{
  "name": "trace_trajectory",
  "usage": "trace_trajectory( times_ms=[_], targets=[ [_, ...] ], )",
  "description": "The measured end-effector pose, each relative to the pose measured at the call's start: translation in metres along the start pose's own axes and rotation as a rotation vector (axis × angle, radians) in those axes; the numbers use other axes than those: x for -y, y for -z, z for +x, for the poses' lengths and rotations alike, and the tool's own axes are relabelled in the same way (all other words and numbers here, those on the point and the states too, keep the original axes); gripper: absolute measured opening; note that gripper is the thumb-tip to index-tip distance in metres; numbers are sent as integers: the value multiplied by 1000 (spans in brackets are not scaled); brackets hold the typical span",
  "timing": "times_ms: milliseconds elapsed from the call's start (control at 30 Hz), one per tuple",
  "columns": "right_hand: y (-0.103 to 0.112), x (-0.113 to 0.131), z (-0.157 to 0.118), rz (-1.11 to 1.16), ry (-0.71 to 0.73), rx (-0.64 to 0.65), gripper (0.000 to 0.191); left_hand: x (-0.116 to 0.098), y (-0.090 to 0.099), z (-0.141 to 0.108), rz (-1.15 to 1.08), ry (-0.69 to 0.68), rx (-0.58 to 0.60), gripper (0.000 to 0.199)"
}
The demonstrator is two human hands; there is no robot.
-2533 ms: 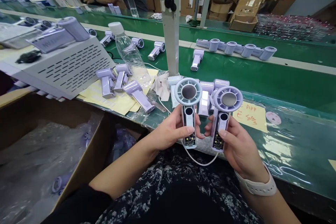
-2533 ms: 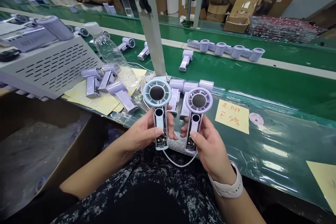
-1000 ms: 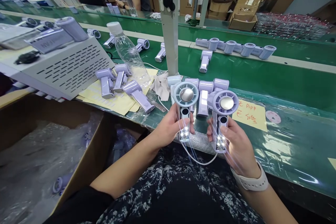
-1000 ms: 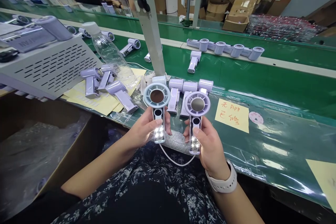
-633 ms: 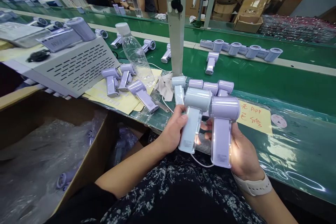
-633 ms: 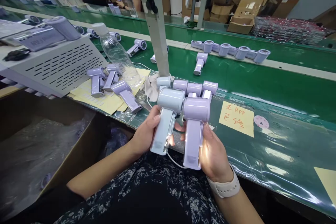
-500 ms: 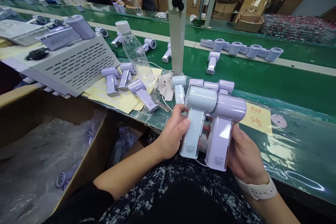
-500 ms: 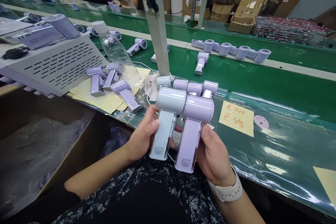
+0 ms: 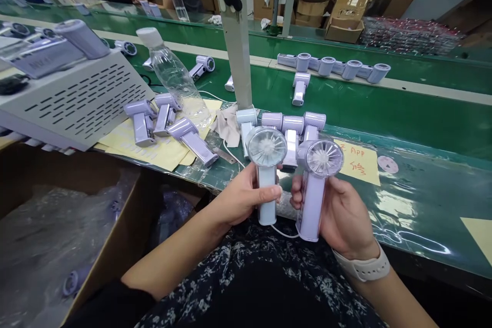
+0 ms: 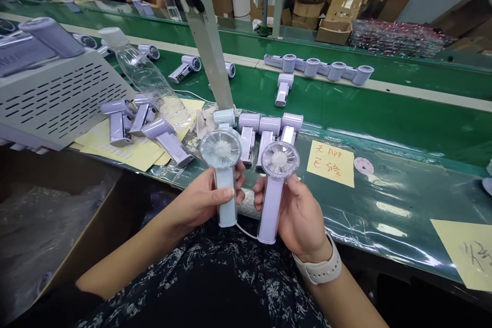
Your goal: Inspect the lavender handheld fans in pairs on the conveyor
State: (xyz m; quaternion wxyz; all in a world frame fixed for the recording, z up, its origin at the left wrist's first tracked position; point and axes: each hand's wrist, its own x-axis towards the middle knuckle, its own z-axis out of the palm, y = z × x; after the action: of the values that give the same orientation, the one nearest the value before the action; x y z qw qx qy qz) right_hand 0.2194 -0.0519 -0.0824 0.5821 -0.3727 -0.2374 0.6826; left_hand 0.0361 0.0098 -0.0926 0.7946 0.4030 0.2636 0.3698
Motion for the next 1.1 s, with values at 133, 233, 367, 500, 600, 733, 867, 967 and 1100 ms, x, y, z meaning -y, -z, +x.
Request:
trace_trajectory(
  times_ms=[133, 233, 367, 500, 600, 733, 867, 967, 1100],
  targets=[
    [-4, 0, -1, 50, 49, -30, 26, 0, 4, 1, -150, 8, -24, 41],
    [0, 2, -1, 81, 89, -16, 20, -2, 8, -1, -179, 10, 47, 34],
    [9, 0, -1, 48, 140, -55, 22, -8, 12, -4, 20, 5, 70, 41],
    [13, -5, 0, 23, 165, -182, 24, -10, 16, -3, 167, -38, 72, 47],
    [11, -8, 0, 5, 129, -254, 28, -8, 17, 0, 188, -22, 59, 52],
    [6, -11, 3, 9, 84, -295, 35, -4, 14, 2, 194, -28, 33, 59],
    [0, -10, 5, 11, 79, -309, 40, -4, 14, 2, 212, -6, 24, 60],
    [-2, -10, 5, 8, 79, -286, 41, -5, 16, 1, 244, 15, 17, 65],
    [3, -13, 5, -44, 106, -199, 35, -10, 17, 1, 301, 22, 25, 62]
  ],
)
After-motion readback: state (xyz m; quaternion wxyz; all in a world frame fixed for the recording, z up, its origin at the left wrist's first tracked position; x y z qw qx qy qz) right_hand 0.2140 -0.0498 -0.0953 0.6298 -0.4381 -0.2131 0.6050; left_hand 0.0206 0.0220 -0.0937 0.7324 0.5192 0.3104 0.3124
